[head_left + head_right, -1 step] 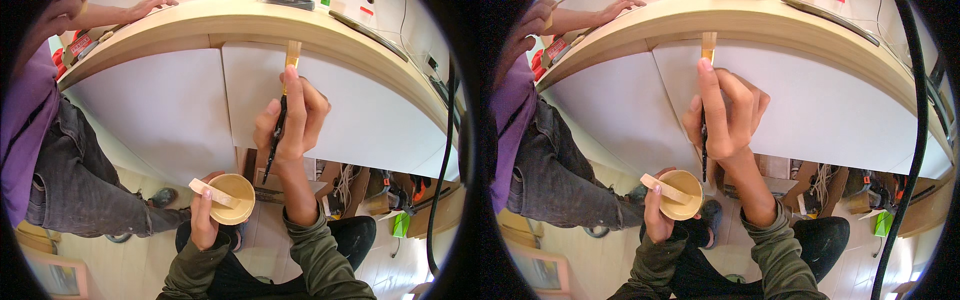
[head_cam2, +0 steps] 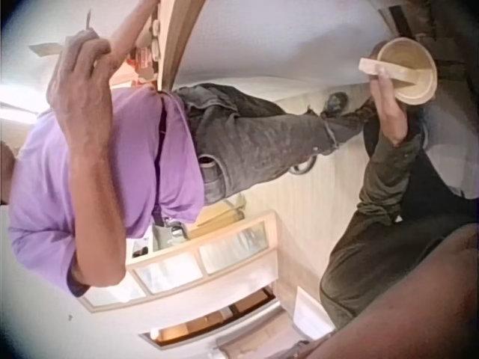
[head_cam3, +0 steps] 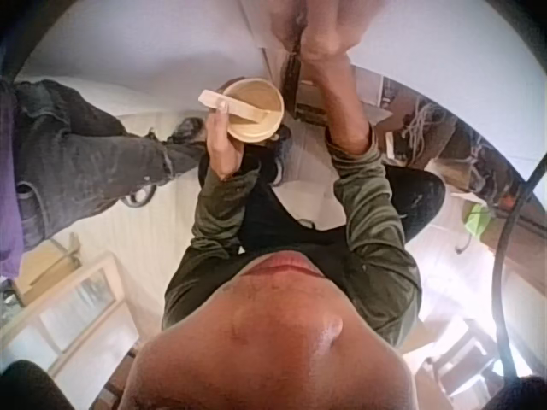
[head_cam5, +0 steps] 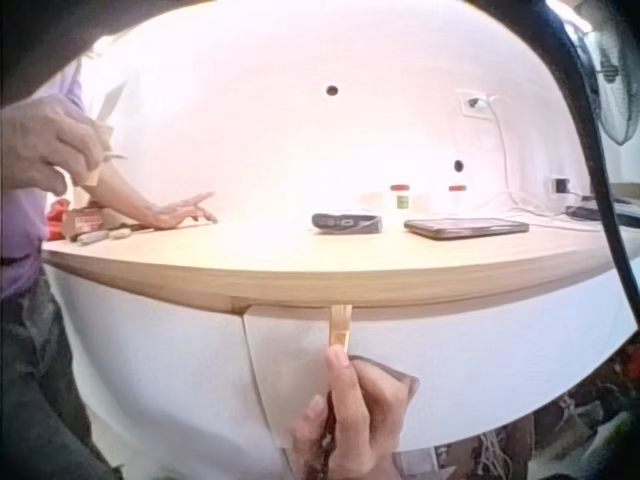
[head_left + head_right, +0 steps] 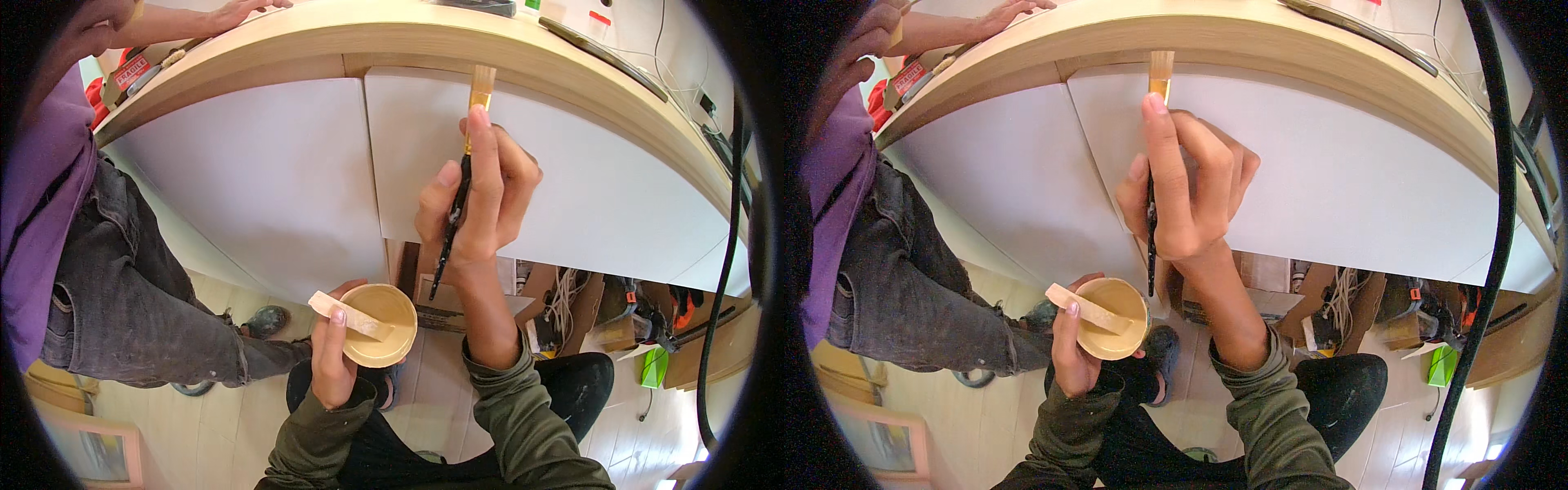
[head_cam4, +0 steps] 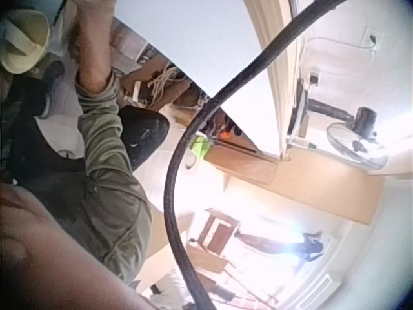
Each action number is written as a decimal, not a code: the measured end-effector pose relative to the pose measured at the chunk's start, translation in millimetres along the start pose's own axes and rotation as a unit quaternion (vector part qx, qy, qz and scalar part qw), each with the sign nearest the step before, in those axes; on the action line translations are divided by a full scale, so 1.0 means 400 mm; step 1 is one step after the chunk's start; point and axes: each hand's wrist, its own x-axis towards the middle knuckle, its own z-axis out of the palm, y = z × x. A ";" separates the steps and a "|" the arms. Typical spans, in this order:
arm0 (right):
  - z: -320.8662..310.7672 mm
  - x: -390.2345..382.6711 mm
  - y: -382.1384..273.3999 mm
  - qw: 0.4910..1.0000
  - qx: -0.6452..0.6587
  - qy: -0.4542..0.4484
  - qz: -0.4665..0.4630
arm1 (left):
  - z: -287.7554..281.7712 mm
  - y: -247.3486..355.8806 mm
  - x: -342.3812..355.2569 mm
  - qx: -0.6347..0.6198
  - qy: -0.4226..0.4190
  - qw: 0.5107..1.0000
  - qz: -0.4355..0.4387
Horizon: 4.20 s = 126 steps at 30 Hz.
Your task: The person applies a light-colored wood finish to the curved edge of a white cabinet using a small brush. They repeatedly dip the brush into a small container, stir the finish, and brush along the trim, occasionally wiping excess with a wooden stick.
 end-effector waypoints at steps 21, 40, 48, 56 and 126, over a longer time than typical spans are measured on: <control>0.017 0.001 0.006 1.000 0.005 0.011 0.011 | 0.015 0.002 0.009 0.033 0.006 0.999 0.003; 0.006 0.003 0.006 1.000 0.002 0.019 0.025 | 0.004 0.002 0.003 0.008 -0.010 1.000 0.002; 0.004 0.003 0.005 0.999 -0.001 0.020 0.033 | 0.014 0.009 0.000 0.005 -0.009 1.000 -0.003; -0.036 0.015 0.014 0.997 0.044 0.054 0.033 | 0.022 0.014 -0.001 0.010 -0.005 1.000 0.001; -0.022 0.016 0.040 0.998 0.035 0.054 0.010 | 0.029 0.002 0.006 0.006 -0.021 1.000 -0.003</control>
